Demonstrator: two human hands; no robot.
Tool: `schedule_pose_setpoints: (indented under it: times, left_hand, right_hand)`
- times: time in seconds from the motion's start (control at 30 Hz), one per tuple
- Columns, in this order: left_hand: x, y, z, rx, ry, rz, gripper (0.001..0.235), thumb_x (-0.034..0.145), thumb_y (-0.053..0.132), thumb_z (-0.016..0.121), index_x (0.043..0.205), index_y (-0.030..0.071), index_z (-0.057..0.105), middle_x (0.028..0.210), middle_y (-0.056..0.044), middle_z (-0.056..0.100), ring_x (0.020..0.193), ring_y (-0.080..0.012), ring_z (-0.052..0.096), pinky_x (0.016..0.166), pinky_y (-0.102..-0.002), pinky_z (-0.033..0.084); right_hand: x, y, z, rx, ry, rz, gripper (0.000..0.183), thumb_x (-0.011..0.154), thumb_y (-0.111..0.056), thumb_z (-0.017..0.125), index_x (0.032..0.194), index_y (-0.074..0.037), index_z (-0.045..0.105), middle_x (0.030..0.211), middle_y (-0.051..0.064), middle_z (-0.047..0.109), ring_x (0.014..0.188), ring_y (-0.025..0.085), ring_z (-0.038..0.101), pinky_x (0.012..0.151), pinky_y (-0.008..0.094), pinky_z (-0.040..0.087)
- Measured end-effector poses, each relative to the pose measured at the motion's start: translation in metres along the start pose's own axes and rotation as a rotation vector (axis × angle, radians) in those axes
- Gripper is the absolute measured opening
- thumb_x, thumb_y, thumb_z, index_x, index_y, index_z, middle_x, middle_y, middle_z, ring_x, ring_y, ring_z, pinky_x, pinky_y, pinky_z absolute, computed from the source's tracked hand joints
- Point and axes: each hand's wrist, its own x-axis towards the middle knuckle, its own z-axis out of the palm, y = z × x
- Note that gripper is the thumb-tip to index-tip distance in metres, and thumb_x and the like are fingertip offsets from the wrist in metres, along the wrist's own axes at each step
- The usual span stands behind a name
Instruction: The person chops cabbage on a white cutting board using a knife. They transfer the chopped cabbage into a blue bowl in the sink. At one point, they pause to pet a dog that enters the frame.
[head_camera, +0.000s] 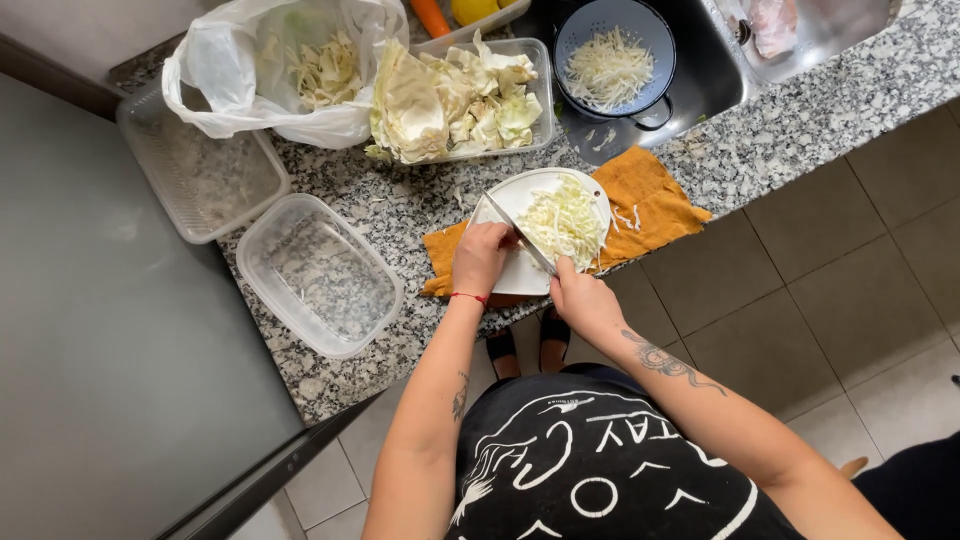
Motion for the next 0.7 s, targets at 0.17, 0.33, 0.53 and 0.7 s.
schedule_pose_setpoints:
  times: [0.17,0.33,0.53,0.7]
  left_hand:
    - [0.002,0.006,-0.007,0.012,-0.004,0.003,0.014,0.074,0.015,0.073,0.076,0.022,0.060,0.070,0.005,0.059,0.074,-0.0175,0.062,0.074,-0.030,0.052]
    - [-0.002,0.022,-0.016,0.064,0.005,0.052,0.013,0.078,0.012,0.068,0.083,0.020,0.059,0.073,0.001,0.057,0.077,-0.0209,0.061,0.074,-0.032,0.052]
    - [0.006,0.063,-0.010,0.111,0.089,0.160,0.013,0.081,0.026,0.065,0.093,0.028,0.059,0.084,0.006,0.053,0.076,-0.0187,0.057,0.067,-0.031,0.048]
    - [0.020,0.060,0.000,0.299,-0.019,0.188,0.012,0.080,0.036,0.064,0.074,0.027,0.057,0.077,0.010,0.050,0.081,-0.0129,0.052,0.071,-0.029,0.040]
  right_hand:
    - [0.016,-0.007,0.012,0.025,0.003,-0.010,0.018,0.093,-0.026,0.039,0.095,-0.009,0.041,0.069,0.022,0.064,0.073,0.046,0.066,0.064,0.053,0.054]
    - [0.021,0.001,0.008,0.036,0.034,-0.040,0.020,0.093,-0.028,0.038,0.096,-0.008,0.041,0.072,0.021,0.064,0.074,0.045,0.066,0.065,0.053,0.054]
    - [-0.006,0.043,-0.002,-0.020,0.178,0.101,0.024,0.093,-0.034,0.042,0.097,-0.011,0.043,0.066,0.022,0.062,0.070,0.046,0.065,0.065,0.053,0.053]
    - [-0.008,0.045,-0.005,0.000,0.156,0.104,0.022,0.091,-0.037,0.043,0.094,-0.015,0.044,0.065,0.019,0.063,0.067,0.043,0.066,0.063,0.050,0.054]
